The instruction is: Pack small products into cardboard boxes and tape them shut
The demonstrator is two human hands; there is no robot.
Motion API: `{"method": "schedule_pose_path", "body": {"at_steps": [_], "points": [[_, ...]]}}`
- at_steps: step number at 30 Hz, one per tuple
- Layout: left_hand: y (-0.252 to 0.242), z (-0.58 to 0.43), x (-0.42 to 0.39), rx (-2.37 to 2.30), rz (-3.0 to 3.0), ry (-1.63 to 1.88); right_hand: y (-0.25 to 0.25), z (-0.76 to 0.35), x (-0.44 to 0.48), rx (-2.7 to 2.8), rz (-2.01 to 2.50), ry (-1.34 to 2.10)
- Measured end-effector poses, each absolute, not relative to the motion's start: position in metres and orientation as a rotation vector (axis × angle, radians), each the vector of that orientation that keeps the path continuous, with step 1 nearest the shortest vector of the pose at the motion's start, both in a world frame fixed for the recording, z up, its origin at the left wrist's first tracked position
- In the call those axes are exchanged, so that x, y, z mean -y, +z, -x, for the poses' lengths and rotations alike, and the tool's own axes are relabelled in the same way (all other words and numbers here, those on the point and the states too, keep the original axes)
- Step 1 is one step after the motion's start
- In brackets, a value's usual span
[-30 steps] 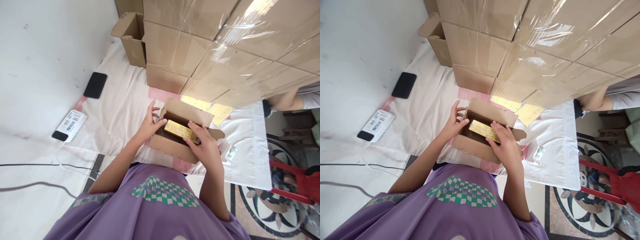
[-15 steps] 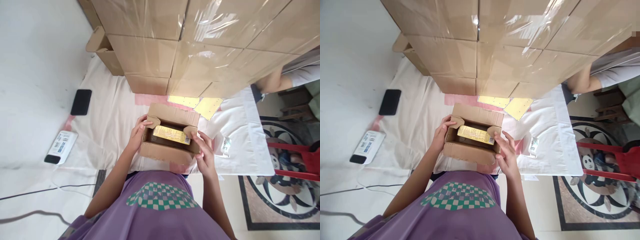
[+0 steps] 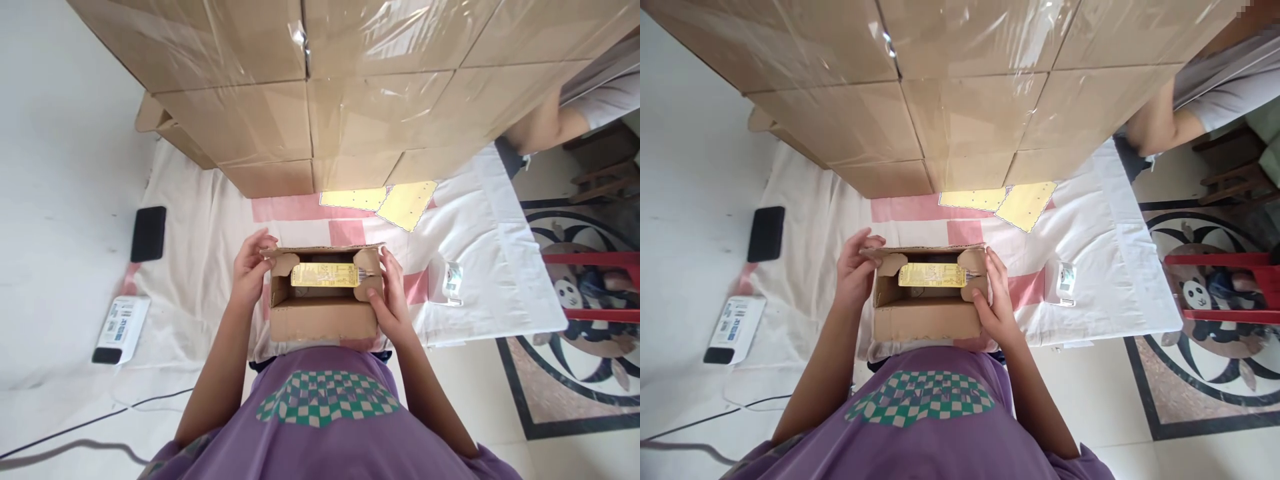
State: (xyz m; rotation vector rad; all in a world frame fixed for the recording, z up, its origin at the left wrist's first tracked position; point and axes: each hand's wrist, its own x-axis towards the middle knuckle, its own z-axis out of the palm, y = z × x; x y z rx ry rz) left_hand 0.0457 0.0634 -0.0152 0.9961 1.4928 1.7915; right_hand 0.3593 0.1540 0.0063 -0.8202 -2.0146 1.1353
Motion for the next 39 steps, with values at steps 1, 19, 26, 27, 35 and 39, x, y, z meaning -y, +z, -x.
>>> {"method": "schedule_pose_path", "body": {"at_steps": [1,19,26,27,35,39], "points": [[-0.012,-0.043,-0.065,-1.475,-1.063,1.786,0.004,-0.365,-0.155,2.02,0.791,1.155],[0.011,-0.035,-0.062,-1.429,-1.349,1.393,-0.002,-0.389,-0.178,2.441,0.624,0.812],[0.026,-0.04,-0.057,-1.556,-1.414,1.191,-0.004,-0.352,-0.148,1.703,0.989,1.146],[0.029,-0.043,-0.058,-1.585,-1.427,1.184,-0.003,-0.345,-0.144,1.597,1.047,1.23],[0.086,-0.086,-0.079,-1.692,-1.815,1.255,0.008,-0.325,-0.141,1.41,1.101,1.392],[0.111,-0.112,-0.083,-1.553,-1.953,1.503,0.01,-0.323,-0.143,1.401,1.115,1.389]]}}
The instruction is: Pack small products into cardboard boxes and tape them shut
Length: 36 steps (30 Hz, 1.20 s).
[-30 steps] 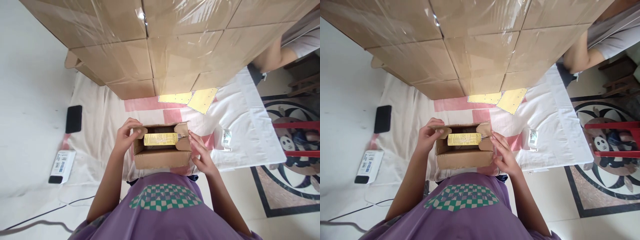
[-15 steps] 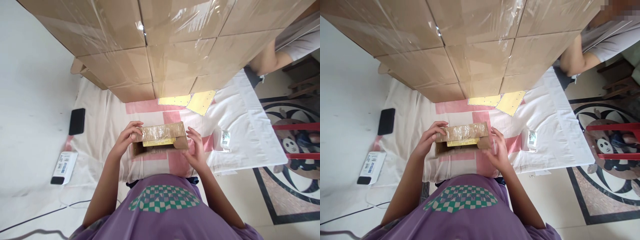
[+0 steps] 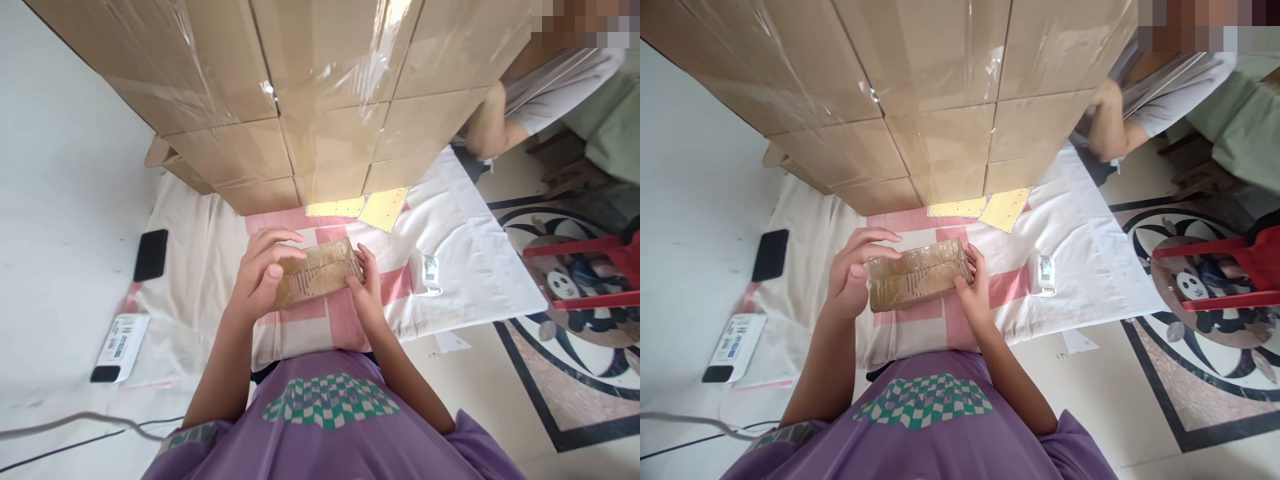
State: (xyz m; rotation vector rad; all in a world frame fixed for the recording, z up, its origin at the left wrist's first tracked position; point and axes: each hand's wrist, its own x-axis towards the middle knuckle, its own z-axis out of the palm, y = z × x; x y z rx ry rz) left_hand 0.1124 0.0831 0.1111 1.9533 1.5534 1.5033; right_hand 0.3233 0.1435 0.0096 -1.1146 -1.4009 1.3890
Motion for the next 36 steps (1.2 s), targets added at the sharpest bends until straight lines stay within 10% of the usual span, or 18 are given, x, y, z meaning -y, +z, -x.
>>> {"method": "schedule_pose_path", "body": {"at_steps": [8,17,36], "points": [[0.148,-0.13,-0.05,-1.385,-2.217,2.077,0.006,-0.322,-0.145,1.398,1.058,1.363],[0.105,-0.153,-0.048,-2.098,-1.947,0.172,-0.011,-0.321,-0.154,1.462,0.965,1.297],[0.08,-0.166,-0.043,-2.307,-1.983,0.282,-0.081,-0.342,-0.152,1.512,0.853,1.265]]}}
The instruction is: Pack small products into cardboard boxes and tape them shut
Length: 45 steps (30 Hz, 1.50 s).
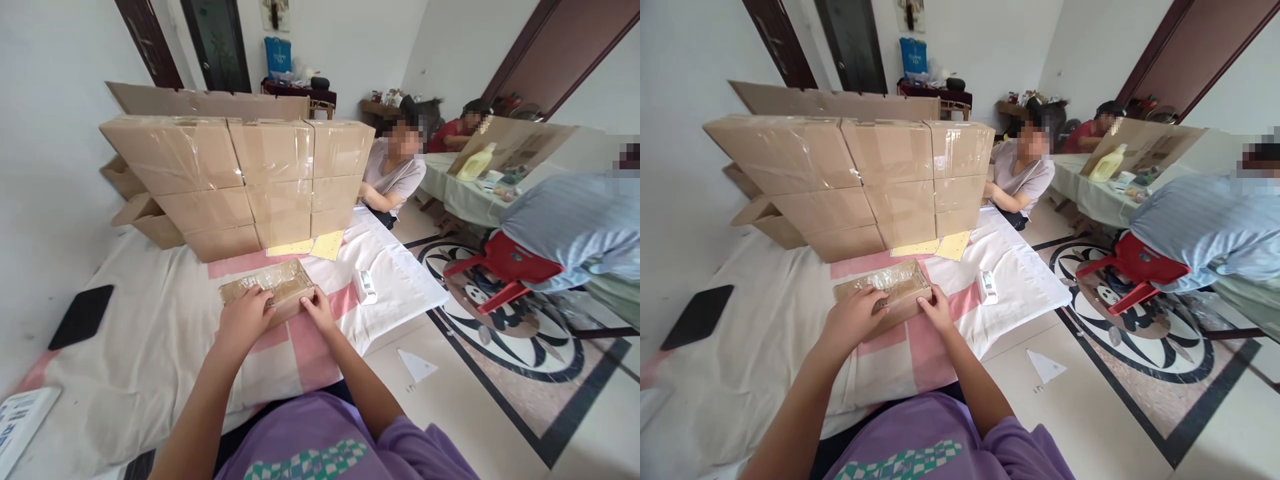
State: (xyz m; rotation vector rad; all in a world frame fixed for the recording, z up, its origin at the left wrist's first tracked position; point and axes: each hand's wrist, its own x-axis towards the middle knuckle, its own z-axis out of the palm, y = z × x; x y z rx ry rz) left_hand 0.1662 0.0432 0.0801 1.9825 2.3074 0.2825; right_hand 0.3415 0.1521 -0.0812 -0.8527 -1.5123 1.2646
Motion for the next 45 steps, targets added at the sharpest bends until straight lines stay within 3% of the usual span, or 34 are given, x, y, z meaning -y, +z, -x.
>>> {"method": "schedule_pose_path", "body": {"at_steps": [10,23,33,45], "points": [[0.079,-0.173,-0.04,-2.367,-1.938,0.218,-0.086,-0.34,-0.157,1.517,0.819,1.265],[0.026,-0.179,-0.044,-2.637,-2.121,0.361,-0.078,-0.343,-0.153,1.538,0.837,1.299],[0.02,-0.172,-0.044,-2.67,-2.216,0.376,-0.079,-0.341,-0.155,1.541,0.851,1.332],[0.0,-0.173,-0.054,-2.884,-2.121,0.857,-0.075,-0.343,-0.163,1.624,0.834,1.326]]}}
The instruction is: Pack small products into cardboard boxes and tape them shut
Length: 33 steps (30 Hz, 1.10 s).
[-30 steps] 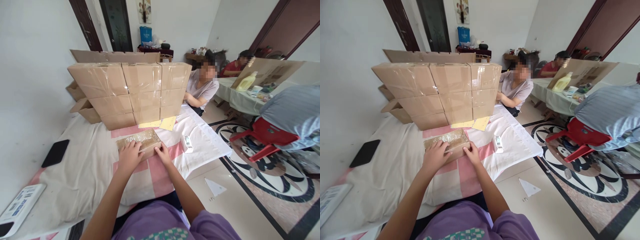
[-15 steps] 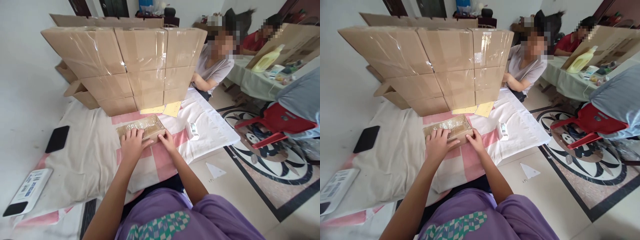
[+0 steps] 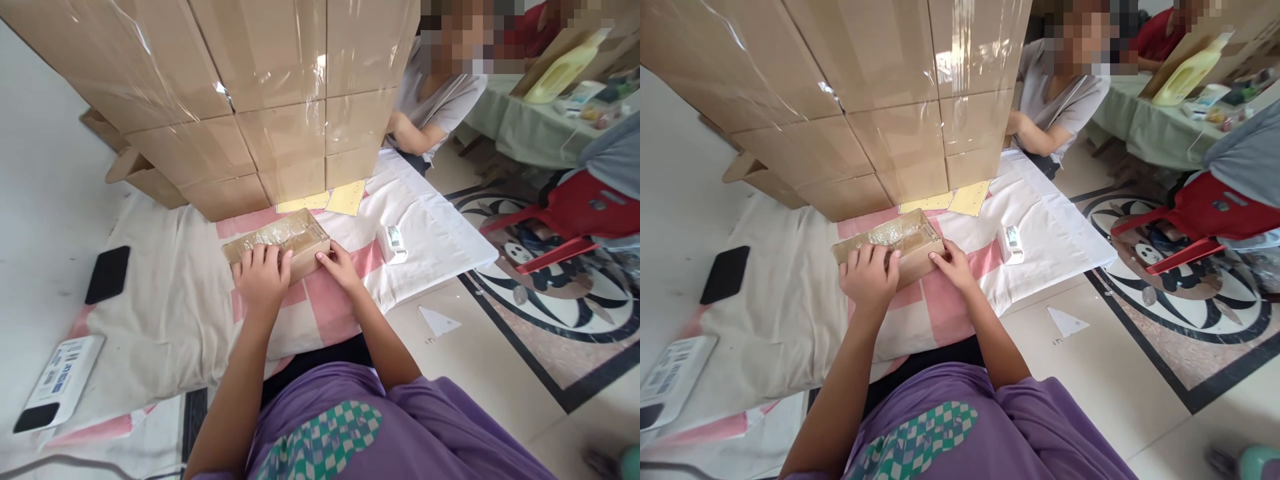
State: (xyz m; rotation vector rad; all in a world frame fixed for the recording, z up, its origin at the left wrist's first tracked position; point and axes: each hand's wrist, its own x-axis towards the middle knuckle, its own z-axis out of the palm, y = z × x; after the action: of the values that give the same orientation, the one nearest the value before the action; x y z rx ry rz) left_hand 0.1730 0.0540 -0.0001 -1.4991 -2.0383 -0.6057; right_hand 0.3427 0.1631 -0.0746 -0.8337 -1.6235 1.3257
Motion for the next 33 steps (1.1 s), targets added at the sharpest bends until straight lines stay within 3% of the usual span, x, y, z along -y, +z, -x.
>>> {"method": "schedule_pose_path", "body": {"at_steps": [10,16,20,23,26,33], "points": [[-0.008,-0.139,-0.076,1.762,1.582,-0.838,-0.071,-0.349,-0.158,1.834,0.901,1.193],[-0.013,-0.13,-0.061,1.313,1.833,-1.085,-0.07,-0.352,-0.145,1.919,0.936,1.208],[-0.021,-0.175,-0.062,1.014,2.1,-1.254,-0.061,-0.37,-0.134,1.667,0.988,1.008],[-0.03,-0.239,-0.09,1.077,2.308,-1.284,-0.044,-0.411,-0.133,1.504,1.094,0.683],[-0.041,-0.302,-0.14,1.4,2.618,-0.999,-0.027,-0.464,-0.148,1.463,1.301,0.512],[-0.074,-0.36,-0.219,1.726,2.858,-0.814,-0.024,-0.534,-0.202,1.378,1.669,0.879]]}}
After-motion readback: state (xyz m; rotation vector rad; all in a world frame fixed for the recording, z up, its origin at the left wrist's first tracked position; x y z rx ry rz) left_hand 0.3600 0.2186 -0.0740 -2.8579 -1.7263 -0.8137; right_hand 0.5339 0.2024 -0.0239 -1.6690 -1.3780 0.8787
